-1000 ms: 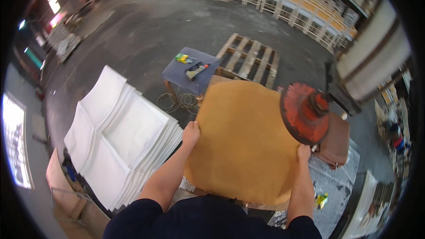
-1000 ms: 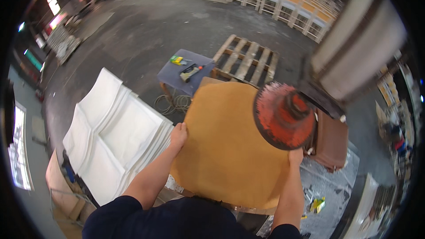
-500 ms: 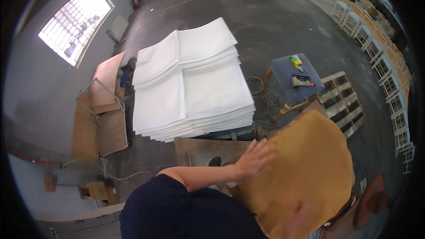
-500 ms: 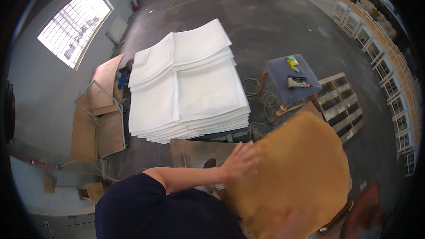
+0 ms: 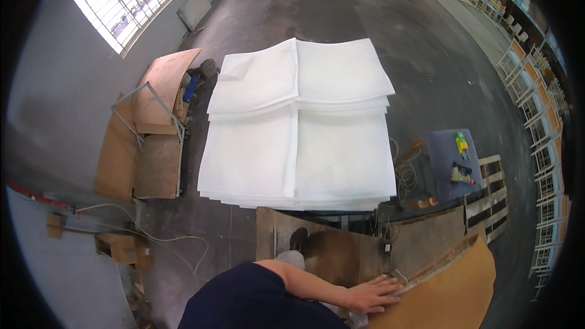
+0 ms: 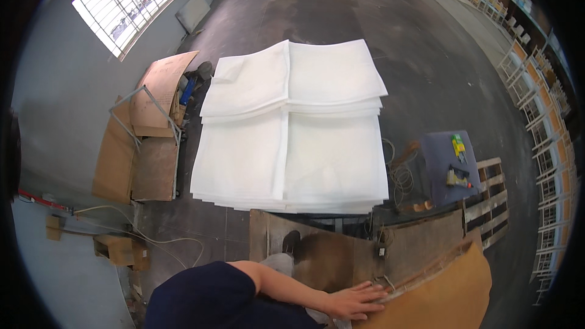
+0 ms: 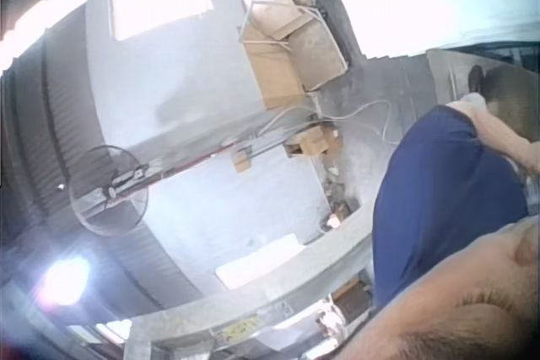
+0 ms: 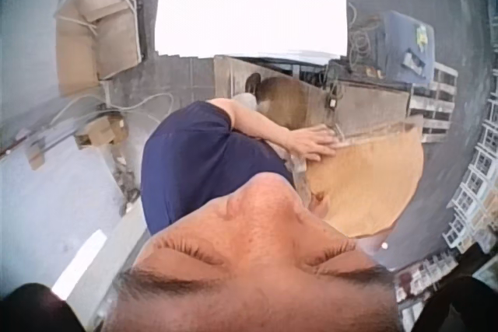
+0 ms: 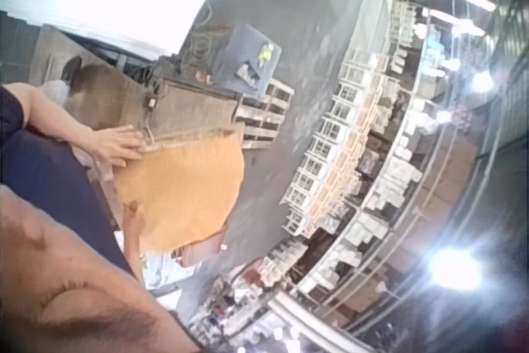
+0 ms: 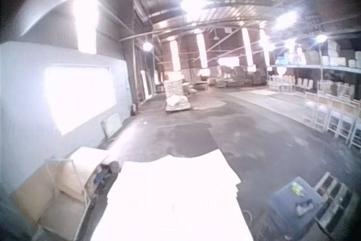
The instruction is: The person staples white fabric onto a chair seat base using a pneumatic staple gun, then flips the seat to place a brown leather cover on top. They repeat the process by placing a new white fabric layer and stapling it around the edges.
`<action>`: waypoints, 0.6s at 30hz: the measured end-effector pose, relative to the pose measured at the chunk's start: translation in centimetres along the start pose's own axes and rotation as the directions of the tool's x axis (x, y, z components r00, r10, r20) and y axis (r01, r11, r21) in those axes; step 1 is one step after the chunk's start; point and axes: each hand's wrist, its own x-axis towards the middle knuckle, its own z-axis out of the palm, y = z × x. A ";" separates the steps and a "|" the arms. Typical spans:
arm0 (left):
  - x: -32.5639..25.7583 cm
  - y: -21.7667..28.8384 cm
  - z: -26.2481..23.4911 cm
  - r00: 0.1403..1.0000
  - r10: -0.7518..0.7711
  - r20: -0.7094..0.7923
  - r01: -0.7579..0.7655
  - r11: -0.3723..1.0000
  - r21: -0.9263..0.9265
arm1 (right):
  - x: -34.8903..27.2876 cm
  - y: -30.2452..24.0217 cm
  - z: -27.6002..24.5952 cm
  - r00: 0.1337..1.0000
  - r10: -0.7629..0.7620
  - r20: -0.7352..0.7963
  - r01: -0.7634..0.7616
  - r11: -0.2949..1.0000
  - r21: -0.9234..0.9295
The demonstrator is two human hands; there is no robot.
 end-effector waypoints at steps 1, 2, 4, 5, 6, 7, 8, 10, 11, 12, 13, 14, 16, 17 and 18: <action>-1.5 -2.0 -2.3 0.989 -0.134 0.055 0.136 0.990 -0.040 | 0.2 0.3 0.2 0.998 0.053 0.024 -0.052 0.997 -0.054; -3.4 -5.4 -5.2 0.982 -0.182 -0.045 0.182 0.983 0.003 | 0.5 0.0 0.2 0.993 0.112 0.044 -0.107 0.989 -0.104; -7.4 -12.3 -11.2 0.894 -0.394 -0.215 0.436 0.875 0.209 | 0.3 -2.8 1.1 0.976 0.214 0.029 -0.211 0.974 -0.087; -9.1 -16.0 -15.1 0.818 -0.527 -0.228 0.568 0.802 0.185 | -0.1 -4.3 1.6 0.970 0.243 0.005 -0.242 0.969 -0.045; -11.4 -20.5 -18.3 0.754 -0.602 -0.264 0.651 0.738 0.177 | 0.0 -4.7 1.4 0.962 0.273 0.013 -0.270 0.955 -0.122; -13.9 -24.3 -21.1 0.628 -0.724 -0.286 0.775 0.617 0.139 | -0.3 -4.5 0.3 0.952 0.306 0.022 -0.293 0.928 -0.229; -15.7 -28.1 -24.1 0.540 -0.738 -0.405 0.836 0.524 0.161 | -0.6 -5.5 0.3 0.937 0.347 0.027 -0.325 0.899 -0.293; -17.6 -36.5 -31.3 0.455 -0.764 -0.458 0.890 0.367 0.271 | -1.4 -8.0 -0.2 0.931 0.365 0.003 -0.352 0.900 -0.257; -18.3 -40.0 -35.2 0.372 -0.780 -0.502 0.928 0.301 0.221 | -1.3 -9.4 -0.4 0.932 0.363 -0.014 -0.356 0.904 -0.235; -18.5 -42.6 -39.4 0.361 -0.720 -0.593 0.930 0.227 0.290 | -0.4 -10.5 -0.5 0.919 0.395 0.005 -0.384 0.897 -0.219; -19.4 -44.4 -43.2 0.292 -0.696 -0.656 0.952 0.143 0.272 | 1.9 -11.0 -0.9 0.913 0.408 0.017 -0.394 0.893 -0.218; -20.3 -46.6 -46.7 0.217 -0.675 -0.705 0.972 0.086 0.218 | 3.9 -11.8 -1.3 0.906 0.423 0.008 -0.410 0.884 -0.222; -18.9 -50.4 -51.7 0.168 -0.568 -0.806 0.984 0.054 0.167 | 4.4 -13.7 -2.1 0.920 0.392 -0.023 -0.383 0.882 -0.274; -17.9 -52.1 -53.2 0.136 -0.548 -0.825 0.990 0.038 0.138 | 4.3 -14.8 -2.7 0.946 0.321 -0.050 -0.319 0.888 -0.332; -17.7 -53.4 -54.4 0.136 -0.523 -0.842 0.988 0.012 0.153 | 5.0 -15.4 -3.2 0.933 0.357 -0.048 -0.351 0.869 -0.349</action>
